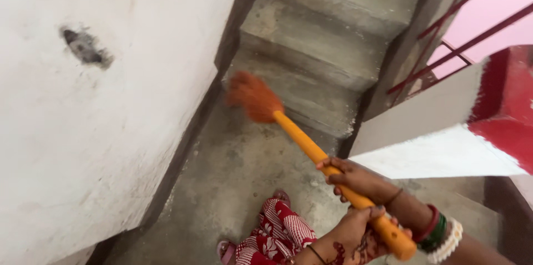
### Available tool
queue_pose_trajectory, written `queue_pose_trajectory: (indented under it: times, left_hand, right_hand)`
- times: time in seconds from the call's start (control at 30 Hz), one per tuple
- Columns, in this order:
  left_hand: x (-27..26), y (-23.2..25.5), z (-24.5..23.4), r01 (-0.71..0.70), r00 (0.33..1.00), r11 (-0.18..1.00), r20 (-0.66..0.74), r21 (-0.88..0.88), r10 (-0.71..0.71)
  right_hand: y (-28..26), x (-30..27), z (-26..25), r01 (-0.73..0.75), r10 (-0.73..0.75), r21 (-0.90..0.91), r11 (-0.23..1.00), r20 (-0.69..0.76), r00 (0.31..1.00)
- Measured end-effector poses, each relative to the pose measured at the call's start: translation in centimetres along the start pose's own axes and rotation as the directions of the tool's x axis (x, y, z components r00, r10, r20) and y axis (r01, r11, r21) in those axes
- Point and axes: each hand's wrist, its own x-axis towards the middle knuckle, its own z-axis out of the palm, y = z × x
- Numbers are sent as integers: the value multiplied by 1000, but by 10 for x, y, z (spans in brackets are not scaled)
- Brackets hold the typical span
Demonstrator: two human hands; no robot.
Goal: The person sweeps concrete stairs using a small handheld brush, moving from the top step down to the landing while clearing debris to the sides.
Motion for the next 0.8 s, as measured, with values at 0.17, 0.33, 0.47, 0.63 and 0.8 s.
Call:
queue_pose_trajectory:
  times: [0.17, 0.33, 0.47, 0.63, 0.8]
  left_hand:
    - [10, -7, -66, 78, 990, 964, -132, 254, -45]
    - [-1, 39, -98, -10, 901, 993, -430, 120, 61]
    - [-15, 56, -136, -132, 874, 991, -467, 40, 135]
    - [-29, 55, -136, -422, 757, 903, -581, -83, 300]
    - [-22, 69, -39, -542, 703, 838, -512, 64, 494]
  right_hand:
    - [60, 17, 10, 9, 29, 236, 972, -155, 987]
    - [95, 107, 18, 58, 21, 325, 944, -233, 972]
    - [90, 164, 57, -14, 41, 184, 983, -144, 989]
    - [44, 171, 93, -19, 1, 110, 994, 154, 988]
    - [-28, 139, 70, 164, -157, -45, 985, 121, 980]
